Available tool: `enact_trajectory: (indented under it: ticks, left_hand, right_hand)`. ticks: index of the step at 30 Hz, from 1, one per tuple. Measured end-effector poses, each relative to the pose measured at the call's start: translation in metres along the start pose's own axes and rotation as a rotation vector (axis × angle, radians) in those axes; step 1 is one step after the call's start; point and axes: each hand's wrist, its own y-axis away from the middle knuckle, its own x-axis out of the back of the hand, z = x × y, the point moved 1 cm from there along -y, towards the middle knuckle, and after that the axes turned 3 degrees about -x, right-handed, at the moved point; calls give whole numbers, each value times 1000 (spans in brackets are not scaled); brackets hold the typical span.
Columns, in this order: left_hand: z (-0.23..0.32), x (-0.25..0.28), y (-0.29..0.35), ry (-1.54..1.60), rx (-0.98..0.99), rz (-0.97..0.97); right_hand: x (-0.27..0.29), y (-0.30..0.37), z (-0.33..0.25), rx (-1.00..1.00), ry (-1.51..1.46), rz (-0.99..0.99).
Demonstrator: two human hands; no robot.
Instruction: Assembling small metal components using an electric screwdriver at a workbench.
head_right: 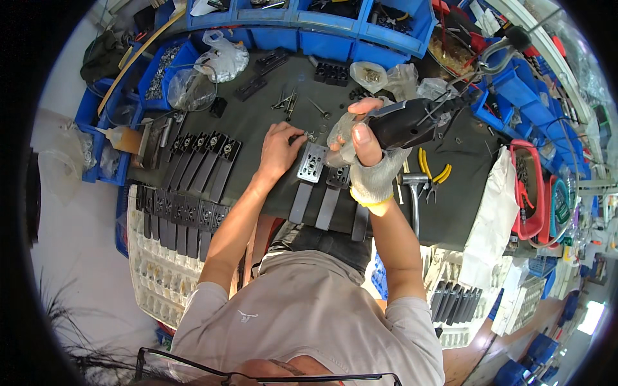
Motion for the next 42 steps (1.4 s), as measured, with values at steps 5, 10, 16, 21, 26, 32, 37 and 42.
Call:
enact_trajectory:
  ticks: [5,10,16,21,26,32,37,42]
  left_hand:
    - [-11,-4,-3,-11,-74,14]
    - [12,14,6,362,85,9]
    - [36,27,35,1277,539,-255]
    - [43,31,37,1387,586,-260]
    - [46,33,34,1370,562,-305]
    - [48,30,33,1407,605,-326]
    - [47,40,24,848,474,-266]
    - [48,54,29,398,128,-218]
  right_hand:
    - [-11,4,1,41,54,67]
    - [-9,0,14,15,-57,68]
    - [-22,-1,19,-14,-93,35]
    - [-27,0,16,-2,-46,-34]
    - [-24,1,15,-18,-51,-31]
    - [-16,2,20,1,-13,-58]
    - [-10,-5,18,-2,87,-60]
    - [-10,-8,23,-53,255,2]
